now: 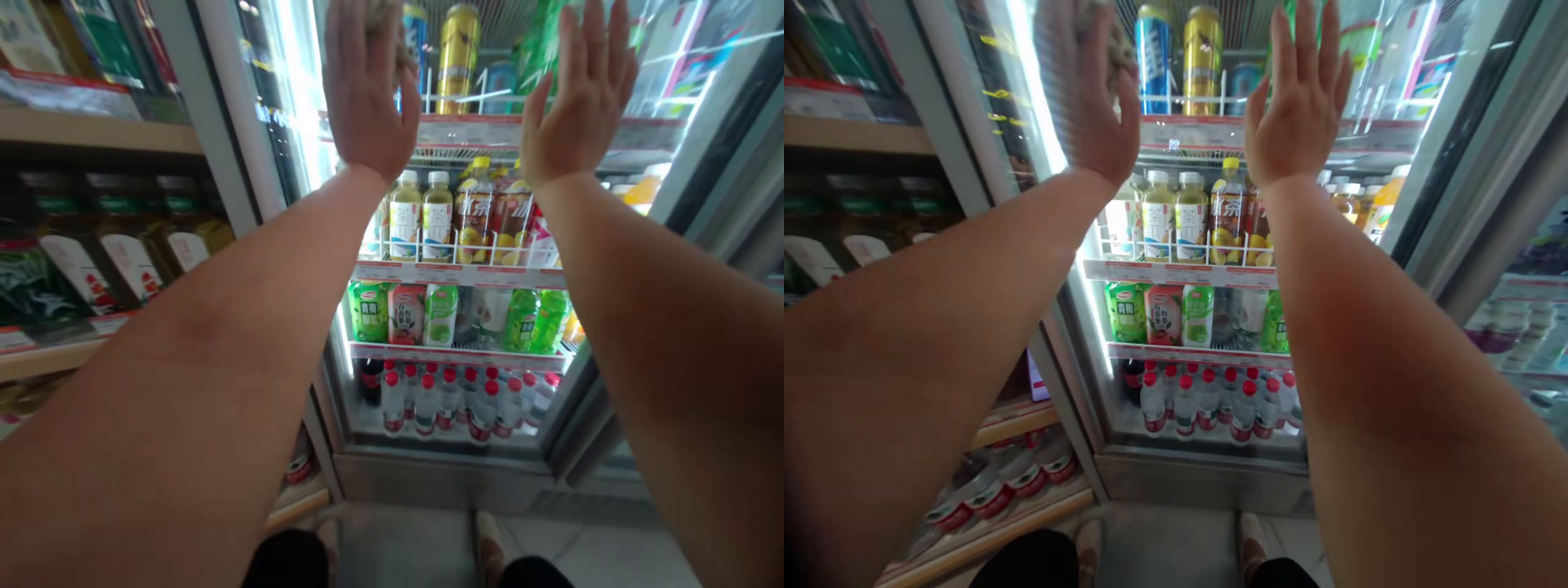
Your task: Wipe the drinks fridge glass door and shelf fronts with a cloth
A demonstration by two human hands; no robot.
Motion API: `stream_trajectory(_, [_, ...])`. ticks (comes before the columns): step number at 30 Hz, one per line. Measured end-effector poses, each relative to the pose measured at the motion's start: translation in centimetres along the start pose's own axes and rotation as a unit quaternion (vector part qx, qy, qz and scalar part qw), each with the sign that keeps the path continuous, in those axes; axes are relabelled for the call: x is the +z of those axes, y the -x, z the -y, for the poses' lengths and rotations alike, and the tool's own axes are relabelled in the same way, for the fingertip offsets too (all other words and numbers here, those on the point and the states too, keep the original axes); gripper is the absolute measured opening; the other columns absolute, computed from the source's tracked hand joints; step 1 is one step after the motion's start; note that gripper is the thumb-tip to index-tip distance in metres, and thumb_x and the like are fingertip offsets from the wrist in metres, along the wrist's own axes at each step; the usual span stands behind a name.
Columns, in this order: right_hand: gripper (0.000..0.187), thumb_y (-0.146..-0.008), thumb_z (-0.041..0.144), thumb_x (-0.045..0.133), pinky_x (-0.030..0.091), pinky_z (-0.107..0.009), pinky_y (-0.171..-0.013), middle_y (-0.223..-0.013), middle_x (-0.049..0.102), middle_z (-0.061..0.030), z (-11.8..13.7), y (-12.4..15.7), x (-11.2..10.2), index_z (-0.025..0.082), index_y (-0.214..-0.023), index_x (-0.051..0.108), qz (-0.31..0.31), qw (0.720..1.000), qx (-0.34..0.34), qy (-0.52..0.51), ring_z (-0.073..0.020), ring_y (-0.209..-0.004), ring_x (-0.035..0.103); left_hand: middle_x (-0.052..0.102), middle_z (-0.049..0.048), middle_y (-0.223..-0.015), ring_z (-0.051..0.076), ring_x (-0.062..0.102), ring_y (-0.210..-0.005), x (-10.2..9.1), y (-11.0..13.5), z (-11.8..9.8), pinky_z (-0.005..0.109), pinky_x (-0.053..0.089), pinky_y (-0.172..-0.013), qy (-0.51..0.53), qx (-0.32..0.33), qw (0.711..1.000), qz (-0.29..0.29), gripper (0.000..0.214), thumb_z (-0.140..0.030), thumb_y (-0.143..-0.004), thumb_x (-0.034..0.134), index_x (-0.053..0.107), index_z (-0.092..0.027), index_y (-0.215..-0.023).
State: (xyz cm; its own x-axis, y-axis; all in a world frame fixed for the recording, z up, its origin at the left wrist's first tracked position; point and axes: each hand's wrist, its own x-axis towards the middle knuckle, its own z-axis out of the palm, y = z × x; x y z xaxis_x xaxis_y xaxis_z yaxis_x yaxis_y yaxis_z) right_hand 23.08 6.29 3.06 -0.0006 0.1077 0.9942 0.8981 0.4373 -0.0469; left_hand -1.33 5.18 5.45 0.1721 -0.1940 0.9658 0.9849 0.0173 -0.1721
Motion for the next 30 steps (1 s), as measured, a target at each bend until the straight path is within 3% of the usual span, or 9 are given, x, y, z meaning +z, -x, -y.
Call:
stream_trajectory(2, [0.056, -0.101, 0.024, 0.042, 0.021, -0.053, -0.127, -0.166, 0.029, -0.001, 0.0, 0.2, 0.0, 0.022, -0.157, 0.035, -0.007, 1.0, -0.003, -0.007, -0.0284, -0.156, 0.021, 0.039, 0.0, -0.16, 0.023, 0.026, -0.15, -1.3, 0.7, -0.7, 0.04, 0.022, -0.126, 0.014, 0.143, 0.989, 0.046, 0.058, -0.032, -0.092, 0.047, 0.048, -0.024, -0.15])
stream_trajectory(4, [0.054, -0.102, 0.024, 0.04, 0.021, -0.052, -0.127, -0.166, 0.03, -0.0012, 0.1, 0.4, 0.0, 0.023, -0.156, 0.035, -0.02, 1.0, -0.009, -0.01, -0.0268, -0.156, 0.022, 0.039, -0.002, -0.16, 0.02, 0.028, -0.149, -1.2, 1.1, -0.8, 0.04, 0.027, -0.124, 0.014, 0.166, 0.985, 0.037, 0.058, -0.032, -0.092, 0.047, 0.045, -0.028, -0.15])
stream_trajectory(7, [0.056, -0.101, 0.021, 0.04, 0.02, -0.054, -0.127, -0.168, 0.026, -0.0017, 0.1, 0.2, -0.2, 0.023, -0.157, 0.032, 0.003, 1.0, -0.001, 0.006, -0.0272, -0.156, 0.019, 0.041, 0.0019, -0.156, 0.019, 0.026, -0.15, 1.8, 0.7, 0.2, 0.041, 0.023, -0.125, -0.044, -0.02, 0.994, -0.1, 0.054, -0.023, -0.095, 0.035, 0.042, -0.025, -0.148])
stream_trajectory(10, [0.061, -0.1, 0.019, 0.041, 0.017, -0.056, -0.127, -0.169, 0.022, -0.0028, 0.2, -0.1, -0.3, 0.02, -0.159, 0.028, 0.034, 0.999, 0.011, 0.024, -0.0288, -0.157, 0.016, 0.038, 0.002, -0.156, 0.012, -0.006, -0.156, 4.2, 0.1, 1.1, 0.033, 0.009, -0.13, -0.072, -0.17, 0.969, -0.165, 0.051, -0.026, -0.101, 0.021, 0.033, -0.022, -0.151])
stream_trajectory(13, [0.06, -0.101, 0.021, 0.04, 0.018, -0.053, -0.128, -0.169, 0.022, -0.001, 0.2, -0.2, -0.2, 0.021, -0.159, 0.029, 0.027, 0.999, 0.013, 0.023, -0.0267, -0.157, 0.016, 0.03, -0.001, -0.163, 0.015, -0.005, -0.156, 2.4, 0.2, 0.5, 0.031, 0.003, -0.131, 0.018, -0.134, 0.988, -0.08, 0.058, -0.029, -0.098, 0.029, 0.03, -0.017, -0.155])
stream_trajectory(18, [0.057, -0.101, 0.028, 0.04, 0.019, -0.046, -0.128, -0.166, 0.029, 0.0024, 0.0, 0.3, 0.2, 0.025, -0.157, 0.034, -0.016, 1.0, 0.003, 0.004, -0.0238, -0.156, 0.021, 0.034, -0.0146, -0.16, 0.023, 0.023, -0.152, -3.4, 1.2, -2.0, 0.04, 0.017, -0.129, 0.163, 0.138, 0.965, 0.155, 0.074, -0.037, -0.082, 0.053, 0.037, -0.034, -0.154])
stream_trajectory(22, [0.056, -0.099, 0.03, 0.04, 0.021, -0.045, -0.127, -0.165, 0.031, 0.0033, -0.2, 0.4, 0.2, 0.028, -0.155, 0.036, -0.038, 0.999, -0.008, -0.01, -0.0219, -0.155, 0.023, 0.032, -0.0075, -0.162, 0.017, 0.024, -0.149, -2.2, 0.9, -1.7, 0.036, 0.023, -0.126, 0.03, -0.007, 0.997, 0.073, 0.061, -0.03, -0.086, 0.051, 0.04, -0.026, -0.145])
stream_trajectory(26, [0.061, -0.095, 0.02, 0.046, 0.023, -0.056, -0.125, -0.165, 0.032, -0.003, -0.2, 0.1, 0.3, 0.02, -0.156, 0.038, -0.024, 1.0, -0.009, -0.007, -0.0285, -0.155, 0.024, 0.036, 0.0004, -0.158, 0.008, 0.004, -0.153, 1.1, 0.1, -0.4, 0.029, 0.018, -0.127, -0.076, -0.183, 0.98, -0.021, 0.053, -0.032, -0.092, 0.045, 0.037, -0.019, -0.142])
stream_trajectory(30, [0.062, -0.097, 0.019, 0.047, 0.021, -0.051, -0.127, -0.167, 0.029, -0.0021, -0.2, -0.1, 0.2, 0.021, -0.158, 0.035, -0.008, 1.0, -0.003, 0.004, -0.0284, -0.156, 0.022, 0.036, -0.0029, -0.161, 0.016, 0.018, -0.151, -0.1, 0.5, -0.9, 0.033, 0.015, -0.128, -0.023, -0.065, 0.997, 0.033, 0.061, -0.031, -0.09, 0.043, 0.04, -0.021, -0.15])
